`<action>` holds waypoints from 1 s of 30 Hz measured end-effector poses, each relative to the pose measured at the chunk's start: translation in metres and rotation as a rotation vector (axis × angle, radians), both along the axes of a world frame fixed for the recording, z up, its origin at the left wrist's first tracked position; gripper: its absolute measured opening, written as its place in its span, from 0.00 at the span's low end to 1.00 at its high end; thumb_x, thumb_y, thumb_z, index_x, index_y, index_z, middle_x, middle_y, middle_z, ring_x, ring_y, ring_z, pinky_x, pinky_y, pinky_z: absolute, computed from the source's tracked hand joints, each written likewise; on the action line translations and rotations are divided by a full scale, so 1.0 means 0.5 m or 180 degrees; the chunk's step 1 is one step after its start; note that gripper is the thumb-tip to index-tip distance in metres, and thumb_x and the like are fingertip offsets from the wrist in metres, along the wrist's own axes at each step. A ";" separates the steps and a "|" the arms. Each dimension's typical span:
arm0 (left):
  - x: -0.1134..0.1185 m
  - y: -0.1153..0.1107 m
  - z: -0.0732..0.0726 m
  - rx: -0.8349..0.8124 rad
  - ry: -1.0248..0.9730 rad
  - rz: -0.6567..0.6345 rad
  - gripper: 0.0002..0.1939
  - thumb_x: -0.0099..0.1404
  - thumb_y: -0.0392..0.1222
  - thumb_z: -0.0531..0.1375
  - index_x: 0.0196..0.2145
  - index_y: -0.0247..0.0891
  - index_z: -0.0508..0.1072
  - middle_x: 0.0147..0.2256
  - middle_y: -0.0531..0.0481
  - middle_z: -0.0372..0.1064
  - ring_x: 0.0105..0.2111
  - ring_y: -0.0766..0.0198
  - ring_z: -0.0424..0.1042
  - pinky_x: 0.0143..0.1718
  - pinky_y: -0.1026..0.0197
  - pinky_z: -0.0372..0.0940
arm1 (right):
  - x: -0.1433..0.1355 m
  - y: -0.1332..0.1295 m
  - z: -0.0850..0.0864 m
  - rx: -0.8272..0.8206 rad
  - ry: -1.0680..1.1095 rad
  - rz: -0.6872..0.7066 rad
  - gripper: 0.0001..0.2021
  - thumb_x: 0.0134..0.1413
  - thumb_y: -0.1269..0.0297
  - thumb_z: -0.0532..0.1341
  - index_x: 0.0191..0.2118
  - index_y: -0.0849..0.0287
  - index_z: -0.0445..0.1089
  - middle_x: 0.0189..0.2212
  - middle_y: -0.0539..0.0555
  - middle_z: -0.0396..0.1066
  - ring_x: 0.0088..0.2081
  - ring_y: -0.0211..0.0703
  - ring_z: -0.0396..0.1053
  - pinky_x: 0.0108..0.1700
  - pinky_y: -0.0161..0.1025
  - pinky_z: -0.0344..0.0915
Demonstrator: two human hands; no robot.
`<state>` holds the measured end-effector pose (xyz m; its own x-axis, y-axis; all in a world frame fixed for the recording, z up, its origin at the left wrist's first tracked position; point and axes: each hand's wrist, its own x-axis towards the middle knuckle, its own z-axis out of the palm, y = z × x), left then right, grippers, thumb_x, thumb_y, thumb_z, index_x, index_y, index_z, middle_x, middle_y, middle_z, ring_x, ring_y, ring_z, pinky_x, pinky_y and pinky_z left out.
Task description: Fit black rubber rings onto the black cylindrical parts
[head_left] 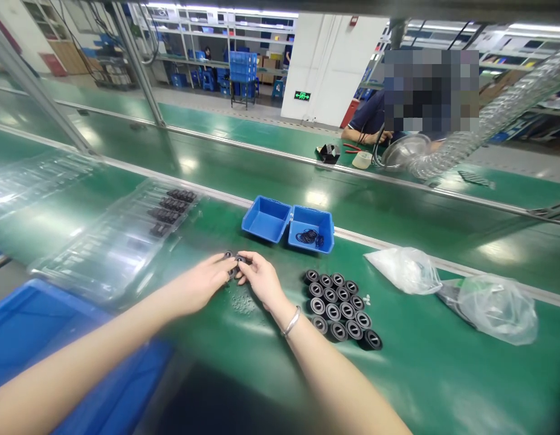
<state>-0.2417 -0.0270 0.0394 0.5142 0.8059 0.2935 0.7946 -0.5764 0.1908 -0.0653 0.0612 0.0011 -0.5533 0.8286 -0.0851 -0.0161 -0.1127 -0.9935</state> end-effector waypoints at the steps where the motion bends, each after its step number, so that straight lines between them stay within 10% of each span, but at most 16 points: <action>1: 0.000 -0.002 -0.003 -0.0002 -0.0035 0.0046 0.17 0.67 0.24 0.45 0.44 0.32 0.70 0.60 0.34 0.62 0.64 0.54 0.58 0.64 0.41 0.57 | 0.000 0.000 -0.001 -0.0011 0.0032 0.0024 0.17 0.57 0.58 0.59 0.49 0.62 0.69 0.24 0.49 0.71 0.22 0.35 0.69 0.29 0.34 0.68; 24: 0.000 -0.005 0.011 -0.0286 0.0091 -0.0051 0.18 0.62 0.23 0.47 0.39 0.35 0.71 0.61 0.37 0.62 0.64 0.56 0.57 0.66 0.43 0.52 | -0.006 0.000 0.006 -0.0064 -0.0048 0.0083 0.13 0.57 0.67 0.58 0.47 0.62 0.70 0.22 0.47 0.69 0.21 0.34 0.68 0.26 0.32 0.67; 30: -0.018 -0.012 0.019 -0.0422 -0.0853 0.0361 0.14 0.64 0.27 0.48 0.41 0.37 0.70 0.60 0.39 0.64 0.63 0.55 0.60 0.67 0.39 0.45 | 0.002 -0.009 0.007 0.0221 -0.0177 -0.0005 0.19 0.59 0.63 0.56 0.54 0.61 0.66 0.25 0.50 0.71 0.23 0.35 0.69 0.31 0.36 0.69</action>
